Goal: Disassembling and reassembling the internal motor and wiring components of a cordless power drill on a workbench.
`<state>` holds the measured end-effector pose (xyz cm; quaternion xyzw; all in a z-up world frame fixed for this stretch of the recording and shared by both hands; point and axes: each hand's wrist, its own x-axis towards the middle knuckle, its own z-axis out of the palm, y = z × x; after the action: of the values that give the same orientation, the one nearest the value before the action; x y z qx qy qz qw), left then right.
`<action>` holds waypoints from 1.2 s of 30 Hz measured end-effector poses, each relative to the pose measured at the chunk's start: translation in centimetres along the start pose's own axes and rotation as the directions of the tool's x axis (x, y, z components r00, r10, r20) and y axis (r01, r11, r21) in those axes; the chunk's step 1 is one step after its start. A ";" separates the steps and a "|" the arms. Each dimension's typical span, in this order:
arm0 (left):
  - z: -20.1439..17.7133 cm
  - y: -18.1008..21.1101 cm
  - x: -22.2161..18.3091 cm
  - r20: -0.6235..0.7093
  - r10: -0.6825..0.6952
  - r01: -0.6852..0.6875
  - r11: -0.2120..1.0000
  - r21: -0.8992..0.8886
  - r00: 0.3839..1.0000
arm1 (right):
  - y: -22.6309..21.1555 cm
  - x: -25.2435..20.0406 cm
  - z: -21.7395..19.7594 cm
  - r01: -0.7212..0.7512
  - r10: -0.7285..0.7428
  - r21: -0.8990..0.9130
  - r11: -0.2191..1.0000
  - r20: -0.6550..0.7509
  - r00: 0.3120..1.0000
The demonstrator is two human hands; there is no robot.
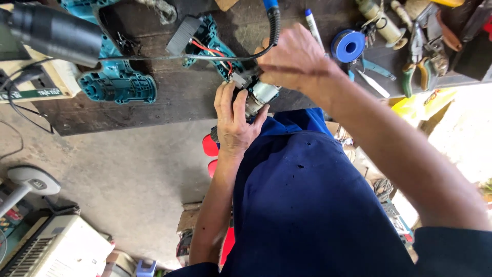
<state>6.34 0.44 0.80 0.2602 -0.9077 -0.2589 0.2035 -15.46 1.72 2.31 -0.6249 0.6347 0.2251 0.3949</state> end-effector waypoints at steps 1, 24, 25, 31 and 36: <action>-0.1 0.1 0.0 -0.007 0.008 -0.008 1.000 0.000 1.000 | 0.3 -0.1 0.9 -0.006 0.006 -0.004 1.000 -0.007 1.000; 1.2 -0.1 -1.9 -0.052 -0.232 0.237 0.964 0.122 0.971 | -2.2 -4.8 7.2 0.602 0.227 0.611 0.514 -0.774 0.591; 1.3 -0.2 -2.0 -0.054 -0.235 0.240 0.963 0.122 0.970 | -2.1 -4.8 6.8 0.603 0.223 0.610 0.515 -0.774 0.593; 1.4 -0.3 -2.2 -0.078 -0.230 0.239 0.960 0.147 0.970 | -1.7 -3.5 6.3 0.660 0.073 0.404 0.633 -0.881 0.468; 1.8 -0.5 -2.7 -0.076 -0.235 0.245 0.957 0.155 0.969 | -2.1 -3.9 5.0 0.715 0.060 0.413 0.564 -0.884 0.463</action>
<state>7.71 2.28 -1.51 0.3913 -0.8813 -0.1992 0.1744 -12.66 7.81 2.87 -0.5499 0.6173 -0.4730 0.3047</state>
